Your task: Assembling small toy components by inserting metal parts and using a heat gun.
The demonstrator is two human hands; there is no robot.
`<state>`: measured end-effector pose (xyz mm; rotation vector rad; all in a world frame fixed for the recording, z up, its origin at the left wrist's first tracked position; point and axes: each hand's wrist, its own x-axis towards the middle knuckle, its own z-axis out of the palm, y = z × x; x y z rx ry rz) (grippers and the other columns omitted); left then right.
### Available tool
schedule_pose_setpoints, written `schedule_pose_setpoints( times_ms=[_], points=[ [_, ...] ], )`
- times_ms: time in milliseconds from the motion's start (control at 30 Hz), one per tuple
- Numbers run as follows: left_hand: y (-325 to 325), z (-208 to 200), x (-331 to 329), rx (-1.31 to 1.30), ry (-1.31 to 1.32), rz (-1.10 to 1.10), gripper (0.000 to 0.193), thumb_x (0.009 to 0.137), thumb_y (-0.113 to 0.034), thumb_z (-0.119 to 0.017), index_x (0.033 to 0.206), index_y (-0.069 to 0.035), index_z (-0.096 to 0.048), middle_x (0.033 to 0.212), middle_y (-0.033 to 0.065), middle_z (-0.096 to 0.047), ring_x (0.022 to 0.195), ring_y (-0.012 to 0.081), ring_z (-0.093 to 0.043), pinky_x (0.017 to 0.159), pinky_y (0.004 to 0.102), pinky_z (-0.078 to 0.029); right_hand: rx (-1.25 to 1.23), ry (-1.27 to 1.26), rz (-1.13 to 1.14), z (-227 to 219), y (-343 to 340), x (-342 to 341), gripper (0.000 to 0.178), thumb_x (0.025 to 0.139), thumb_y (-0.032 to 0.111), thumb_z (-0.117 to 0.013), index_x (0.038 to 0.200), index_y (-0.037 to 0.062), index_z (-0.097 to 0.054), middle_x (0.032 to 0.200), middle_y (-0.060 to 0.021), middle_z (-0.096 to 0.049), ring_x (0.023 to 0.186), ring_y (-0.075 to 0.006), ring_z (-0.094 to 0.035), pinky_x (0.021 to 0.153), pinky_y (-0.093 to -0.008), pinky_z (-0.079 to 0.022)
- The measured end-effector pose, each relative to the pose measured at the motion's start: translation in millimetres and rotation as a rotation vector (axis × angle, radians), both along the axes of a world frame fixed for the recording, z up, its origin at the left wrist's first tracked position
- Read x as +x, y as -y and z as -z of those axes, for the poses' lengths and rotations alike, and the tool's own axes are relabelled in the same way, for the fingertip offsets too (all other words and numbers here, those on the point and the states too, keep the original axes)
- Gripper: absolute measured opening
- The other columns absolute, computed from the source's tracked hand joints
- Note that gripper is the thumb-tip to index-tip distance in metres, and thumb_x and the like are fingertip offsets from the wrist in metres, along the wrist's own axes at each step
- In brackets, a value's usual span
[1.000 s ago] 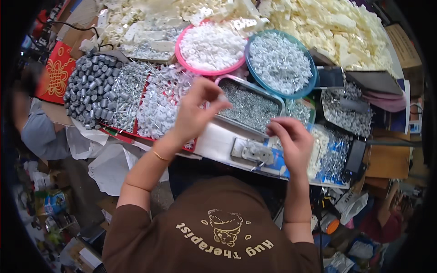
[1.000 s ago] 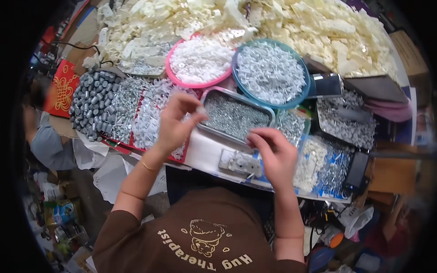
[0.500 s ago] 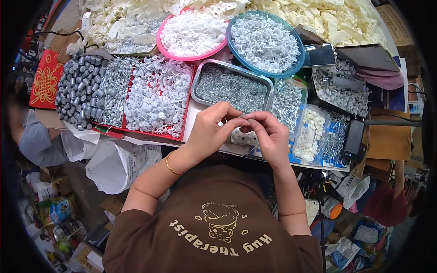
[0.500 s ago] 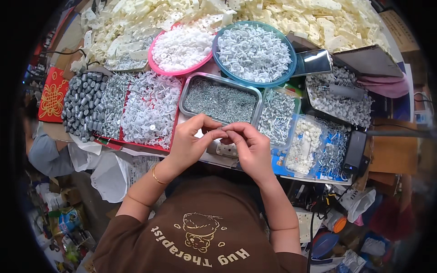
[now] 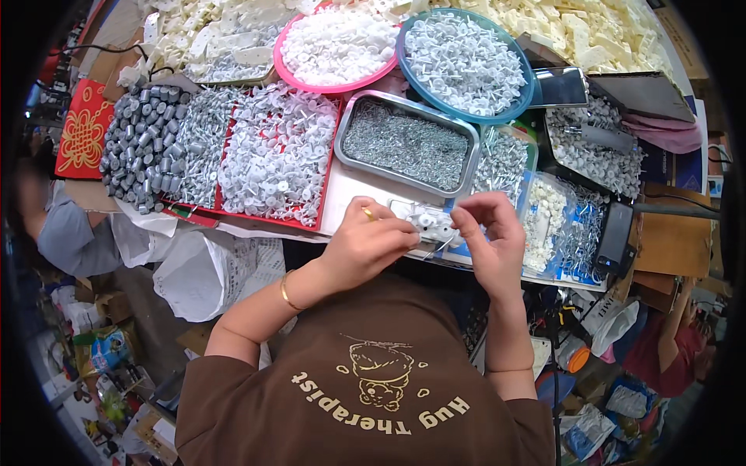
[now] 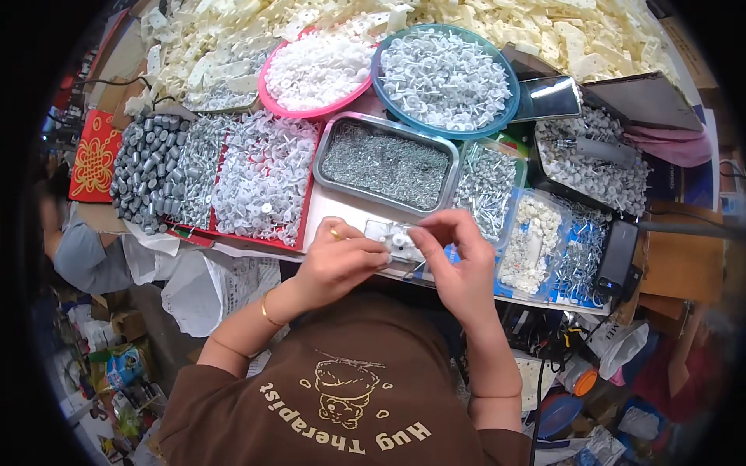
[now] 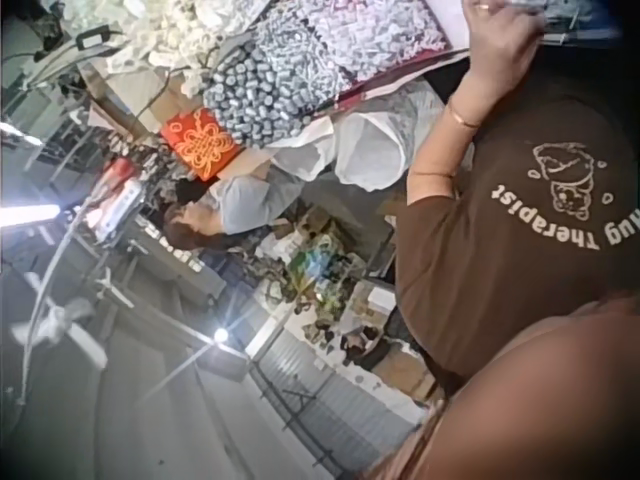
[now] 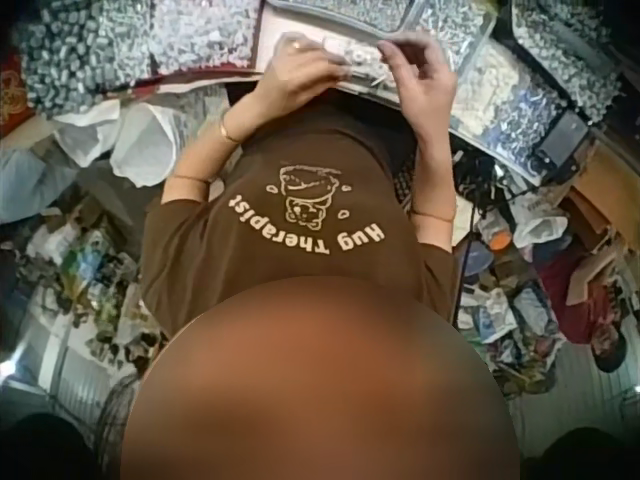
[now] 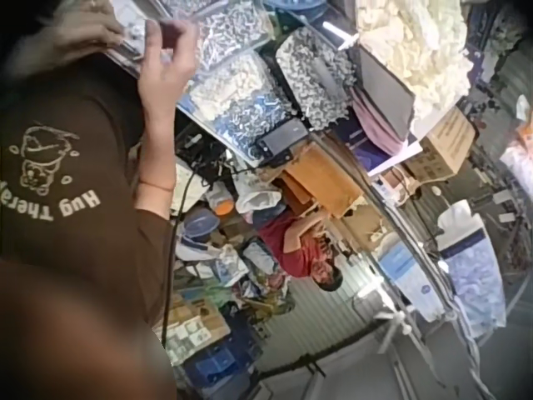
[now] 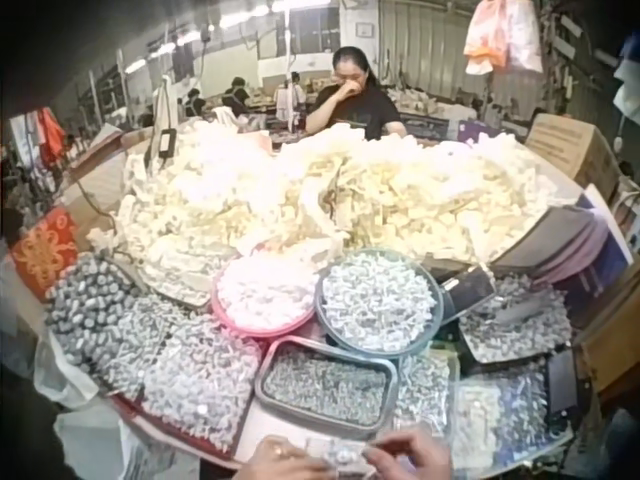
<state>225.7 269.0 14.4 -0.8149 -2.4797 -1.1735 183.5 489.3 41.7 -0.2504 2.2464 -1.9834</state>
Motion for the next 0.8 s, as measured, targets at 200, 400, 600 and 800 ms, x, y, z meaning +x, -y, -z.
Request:
schedule_pose_setpoints(
  times_ms=[200,400,600,800],
  points=[
    [-10,16,1,-0.197,-0.144,-0.071,0.019,0.079,-0.019,-0.074,0.097,-0.012,-0.072,0.099,-0.0015,-0.072,0.081,0.0144,-0.062,0.087,0.0398,-0.039,0.615,-0.523,-0.318,1,7,1,0.027,0.081,0.003,-0.070,0.108,0.0056,-0.071,0.108,-0.0070,-0.071,0.098,-0.0296,-0.063,0.088,-0.0410,-0.048],
    [-17,4,7,-0.205,-0.039,-0.188,0.013,0.077,-0.017,-0.075,0.089,-0.013,-0.071,0.099,0.0002,-0.064,0.096,0.0198,-0.058,0.092,0.0437,-0.034,0.729,-0.560,-0.381,-2,14,1,0.026,0.078,0.005,-0.073,0.103,0.0048,-0.066,0.091,-0.0099,-0.068,0.087,-0.0290,-0.064,0.081,-0.0419,-0.048],
    [-24,3,-11,-0.225,0.247,-0.223,0.013,0.076,-0.016,-0.078,0.085,-0.013,-0.070,0.096,0.0021,-0.059,0.101,0.0232,-0.055,0.092,0.0441,-0.031,0.833,-0.284,-0.536,-16,16,-20,0.021,0.081,0.007,-0.072,0.100,0.0049,-0.065,0.090,-0.0130,-0.070,0.085,-0.0346,-0.065,0.077,-0.0429,-0.049],
    [39,-5,-14,-0.098,-0.045,-0.282,0.014,0.075,-0.009,-0.066,0.089,-0.008,-0.069,0.087,0.0100,-0.066,0.084,0.0319,-0.065,0.080,0.0463,-0.044,0.767,-0.366,-0.494,-15,3,-11,0.027,0.083,0.008,-0.073,0.109,0.0036,-0.069,0.096,-0.0135,-0.071,0.094,-0.0337,-0.066,0.081,-0.0431,-0.051]
  ],
)
